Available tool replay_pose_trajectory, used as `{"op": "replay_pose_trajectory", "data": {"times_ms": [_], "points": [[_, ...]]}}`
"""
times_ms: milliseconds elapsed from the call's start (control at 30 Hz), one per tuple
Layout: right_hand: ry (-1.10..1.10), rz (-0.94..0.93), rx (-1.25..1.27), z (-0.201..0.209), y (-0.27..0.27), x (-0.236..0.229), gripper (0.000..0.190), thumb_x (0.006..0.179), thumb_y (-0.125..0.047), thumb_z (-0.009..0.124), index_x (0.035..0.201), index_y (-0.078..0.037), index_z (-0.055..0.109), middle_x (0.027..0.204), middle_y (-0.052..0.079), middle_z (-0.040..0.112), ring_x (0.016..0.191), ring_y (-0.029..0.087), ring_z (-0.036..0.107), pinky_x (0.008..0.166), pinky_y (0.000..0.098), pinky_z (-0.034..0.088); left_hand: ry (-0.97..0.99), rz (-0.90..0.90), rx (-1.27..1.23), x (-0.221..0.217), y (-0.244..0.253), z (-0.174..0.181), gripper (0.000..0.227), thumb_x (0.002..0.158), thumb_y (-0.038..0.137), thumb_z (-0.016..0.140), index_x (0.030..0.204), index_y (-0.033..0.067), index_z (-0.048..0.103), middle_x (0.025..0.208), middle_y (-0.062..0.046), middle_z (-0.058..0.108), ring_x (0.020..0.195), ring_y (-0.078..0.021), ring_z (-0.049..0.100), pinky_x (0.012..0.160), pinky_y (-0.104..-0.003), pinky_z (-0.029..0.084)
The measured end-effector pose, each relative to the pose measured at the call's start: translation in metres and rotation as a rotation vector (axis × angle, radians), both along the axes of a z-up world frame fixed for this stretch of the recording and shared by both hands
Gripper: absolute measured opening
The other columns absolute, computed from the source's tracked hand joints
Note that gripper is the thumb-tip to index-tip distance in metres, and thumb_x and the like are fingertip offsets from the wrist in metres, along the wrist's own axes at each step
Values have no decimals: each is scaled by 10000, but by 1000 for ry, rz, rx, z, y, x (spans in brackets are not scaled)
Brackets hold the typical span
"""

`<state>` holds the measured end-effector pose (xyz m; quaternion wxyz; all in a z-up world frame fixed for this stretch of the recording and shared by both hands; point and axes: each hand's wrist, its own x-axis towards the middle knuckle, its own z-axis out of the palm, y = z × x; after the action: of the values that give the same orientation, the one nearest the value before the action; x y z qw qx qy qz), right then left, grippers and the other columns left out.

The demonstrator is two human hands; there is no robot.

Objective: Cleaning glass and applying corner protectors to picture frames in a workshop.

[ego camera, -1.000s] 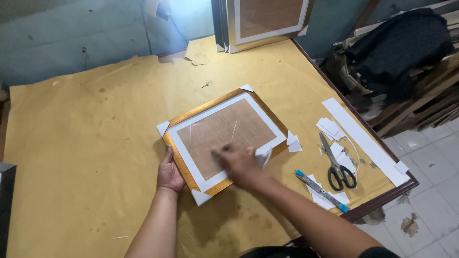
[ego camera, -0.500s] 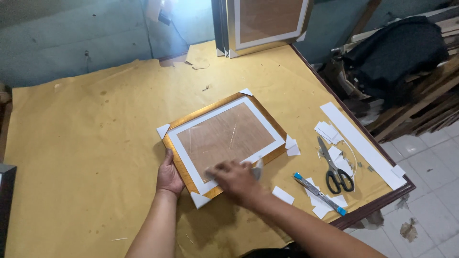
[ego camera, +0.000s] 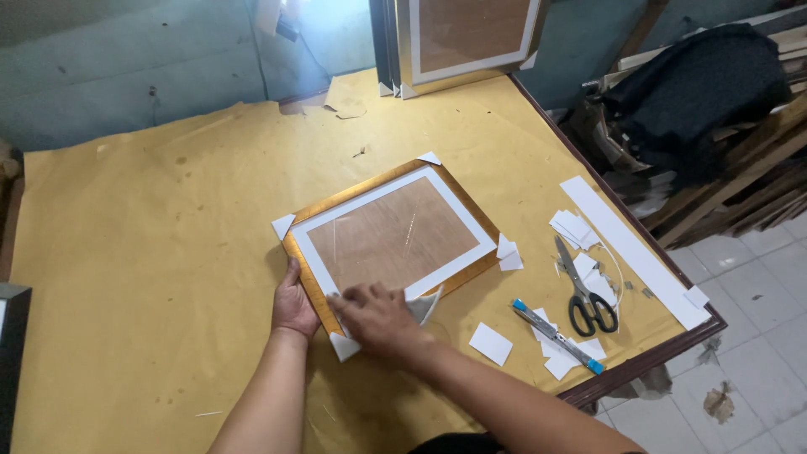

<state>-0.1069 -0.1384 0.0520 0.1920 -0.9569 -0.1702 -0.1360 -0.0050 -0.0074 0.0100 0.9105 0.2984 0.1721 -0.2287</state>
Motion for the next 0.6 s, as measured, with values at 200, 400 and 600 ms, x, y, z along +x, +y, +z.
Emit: {"op": "replay_pose_trajectory", "data": {"times_ms": [200, 400, 600], "points": [[59, -660, -140, -32, -147, 79, 263, 895, -308, 380, 1072, -226, 556, 1025, 64, 479, 915, 312, 496, 712, 501, 429, 1, 2, 4, -1, 0, -2, 328, 855, 404, 474, 1147, 272, 548, 1125, -70, 579, 1035, -308, 547, 917, -531, 403], [213, -409, -47, 4, -39, 82, 292, 871, -296, 351, 1052, -189, 553, 1027, 90, 481, 953, 328, 492, 753, 500, 419, 48, 8, -23, -5, -3, 18, 374, 847, 439, 476, 1130, 210, 562, 1098, -85, 591, 984, -287, 577, 904, -490, 428], [-100, 64, -33, 6, -30, 79, 281, 867, -292, 433, 1098, -232, 582, 998, 74, 567, 883, 318, 576, 642, 443, 457, 87, -15, -54, 9, 2, -7, 407, 826, 439, 514, 1132, 173, 559, 1122, -114, 577, 1021, -308, 555, 934, -520, 395]]}}
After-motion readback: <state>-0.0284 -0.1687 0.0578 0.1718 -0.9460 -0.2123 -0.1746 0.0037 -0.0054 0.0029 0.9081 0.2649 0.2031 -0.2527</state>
